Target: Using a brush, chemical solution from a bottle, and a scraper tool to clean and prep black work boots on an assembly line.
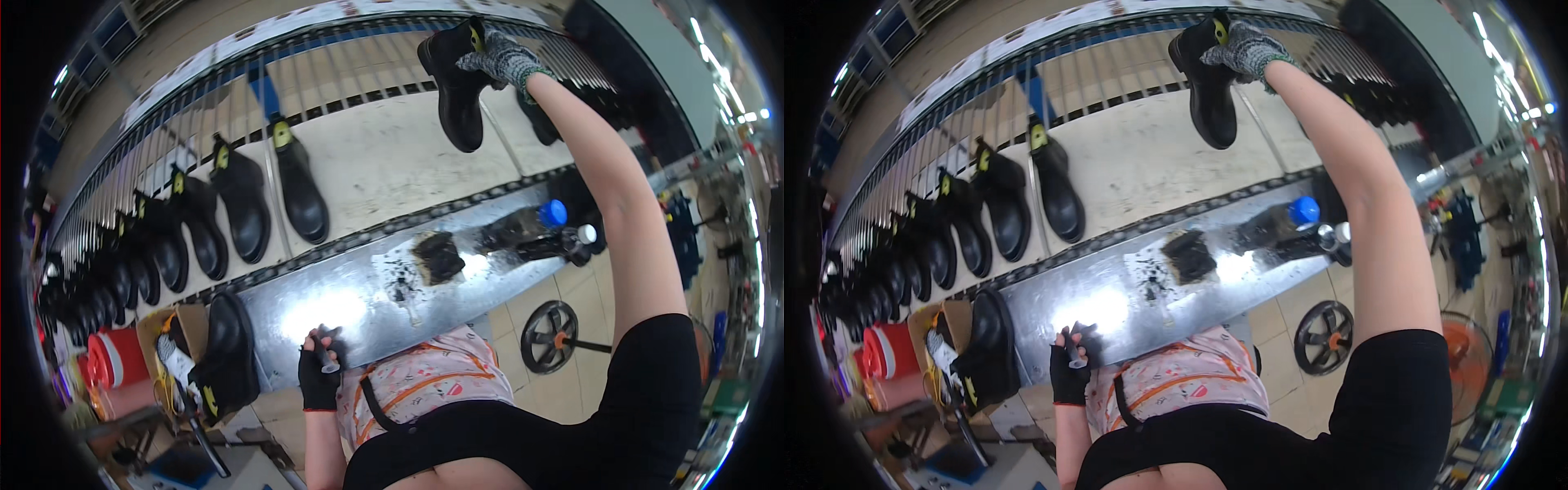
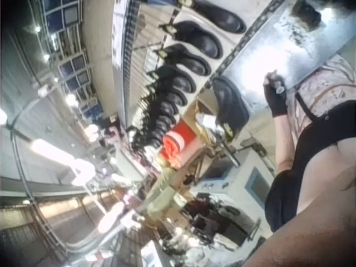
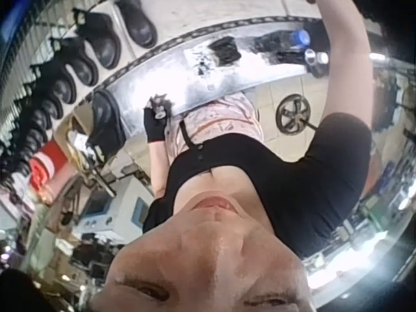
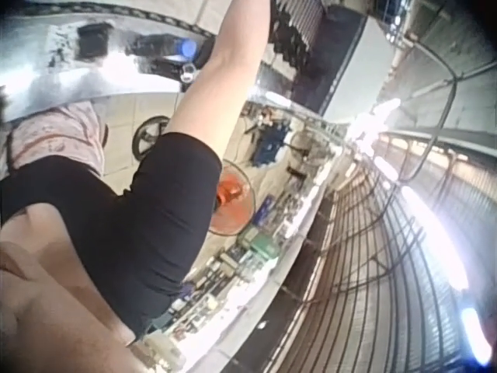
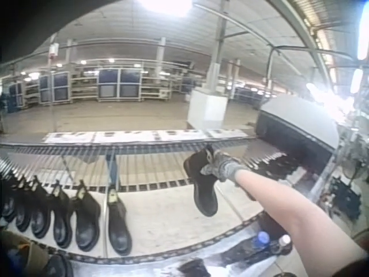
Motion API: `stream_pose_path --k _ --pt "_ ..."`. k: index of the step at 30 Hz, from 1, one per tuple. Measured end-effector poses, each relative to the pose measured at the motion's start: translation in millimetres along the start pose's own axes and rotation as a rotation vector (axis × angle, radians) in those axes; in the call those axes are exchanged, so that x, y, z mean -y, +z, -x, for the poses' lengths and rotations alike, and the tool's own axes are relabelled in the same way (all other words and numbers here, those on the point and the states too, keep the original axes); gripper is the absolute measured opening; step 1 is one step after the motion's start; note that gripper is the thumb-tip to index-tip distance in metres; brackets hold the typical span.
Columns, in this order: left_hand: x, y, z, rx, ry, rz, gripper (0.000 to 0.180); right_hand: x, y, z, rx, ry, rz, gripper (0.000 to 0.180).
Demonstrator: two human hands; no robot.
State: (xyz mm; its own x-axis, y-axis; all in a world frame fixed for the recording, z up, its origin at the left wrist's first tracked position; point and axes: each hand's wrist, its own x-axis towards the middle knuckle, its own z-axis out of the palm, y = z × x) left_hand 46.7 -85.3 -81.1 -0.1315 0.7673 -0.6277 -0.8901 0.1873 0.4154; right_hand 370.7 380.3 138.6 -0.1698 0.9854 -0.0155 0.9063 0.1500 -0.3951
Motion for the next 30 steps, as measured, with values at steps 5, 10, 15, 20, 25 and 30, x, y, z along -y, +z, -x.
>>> stream_pose_path --k 5,10,15,20,25,30 --pt "21.3 9.8 -8.5 0.042 -0.056 -0.078 0.025 -83.1 -40.4 55.4 -0.225 -0.033 0.361 0.062" --pt "28.5 28.3 3.0 -0.021 -0.032 -0.197 0.031 -125.5 -42.2 113.5 0.063 0.307 0.19 0.064" --pt "32.7 33.3 3.9 0.012 -0.026 -0.224 0.03 -170.4 -19.1 151.4 0.106 0.412 0.083 0.067" --pt "40.4 43.3 5.9 -0.009 -0.063 -0.178 0.028 -164.7 -9.5 173.7 0.269 0.517 0.083 0.066" --pt "39.8 35.7 11.0 0.037 -0.06 -0.175 0.029 -156.0 6.9 166.0 0.363 0.526 0.159 0.067" --pt "38.2 46.6 9.1 0.108 -0.002 -0.133 0.032 -140.5 -17.3 180.5 0.301 0.334 0.368 0.088"
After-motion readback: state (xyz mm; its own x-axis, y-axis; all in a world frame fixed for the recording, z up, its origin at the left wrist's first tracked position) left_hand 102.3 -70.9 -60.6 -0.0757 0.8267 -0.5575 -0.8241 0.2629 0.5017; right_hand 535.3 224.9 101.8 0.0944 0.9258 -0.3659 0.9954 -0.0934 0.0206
